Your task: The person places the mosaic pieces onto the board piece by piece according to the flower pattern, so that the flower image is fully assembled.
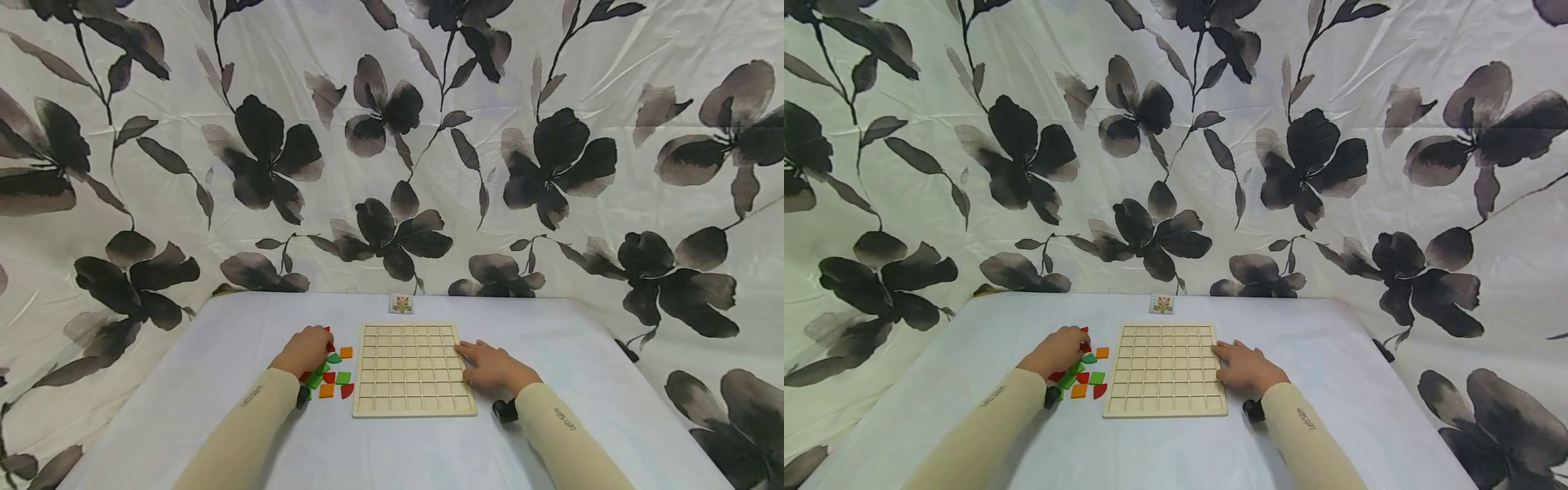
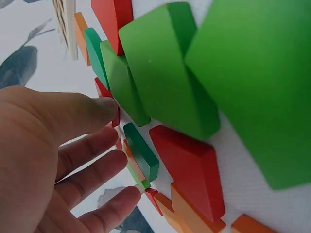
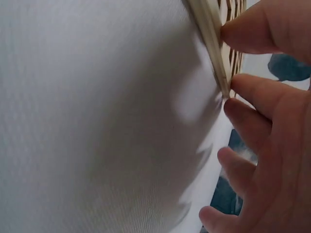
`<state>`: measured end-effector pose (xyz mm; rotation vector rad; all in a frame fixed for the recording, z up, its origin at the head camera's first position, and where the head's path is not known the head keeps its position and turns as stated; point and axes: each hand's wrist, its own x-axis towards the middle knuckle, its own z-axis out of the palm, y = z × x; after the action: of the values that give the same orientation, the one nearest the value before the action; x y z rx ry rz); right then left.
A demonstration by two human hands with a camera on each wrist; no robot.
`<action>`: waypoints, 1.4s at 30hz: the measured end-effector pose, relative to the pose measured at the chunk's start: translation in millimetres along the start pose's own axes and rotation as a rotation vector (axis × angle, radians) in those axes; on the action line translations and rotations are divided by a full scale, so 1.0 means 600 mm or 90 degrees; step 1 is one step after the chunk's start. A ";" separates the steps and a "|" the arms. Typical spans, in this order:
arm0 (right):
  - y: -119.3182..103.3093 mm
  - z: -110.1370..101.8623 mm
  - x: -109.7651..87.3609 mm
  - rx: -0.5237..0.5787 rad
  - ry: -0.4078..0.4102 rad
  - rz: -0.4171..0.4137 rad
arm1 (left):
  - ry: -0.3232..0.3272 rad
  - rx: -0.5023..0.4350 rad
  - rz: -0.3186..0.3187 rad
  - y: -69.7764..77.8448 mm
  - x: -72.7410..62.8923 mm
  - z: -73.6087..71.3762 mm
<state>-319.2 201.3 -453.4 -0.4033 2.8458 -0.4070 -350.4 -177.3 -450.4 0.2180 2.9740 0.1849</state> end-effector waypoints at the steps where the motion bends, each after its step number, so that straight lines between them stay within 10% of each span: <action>1: 0.000 -0.001 0.000 -0.005 -0.004 -0.001 | 0.002 0.000 -0.002 0.000 0.002 0.001; 19: 0.007 -0.003 0.005 -0.005 -0.041 0.034 | 0.025 -0.046 0.007 0.005 0.000 -0.012; 42: 0.012 -0.011 0.007 0.044 -0.077 0.046 | 0.054 -0.317 0.031 0.042 0.025 -0.033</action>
<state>-326.6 208.5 -450.4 -0.3002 2.7108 -0.4505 -364.6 -152.6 -429.9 0.2228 2.8857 0.9415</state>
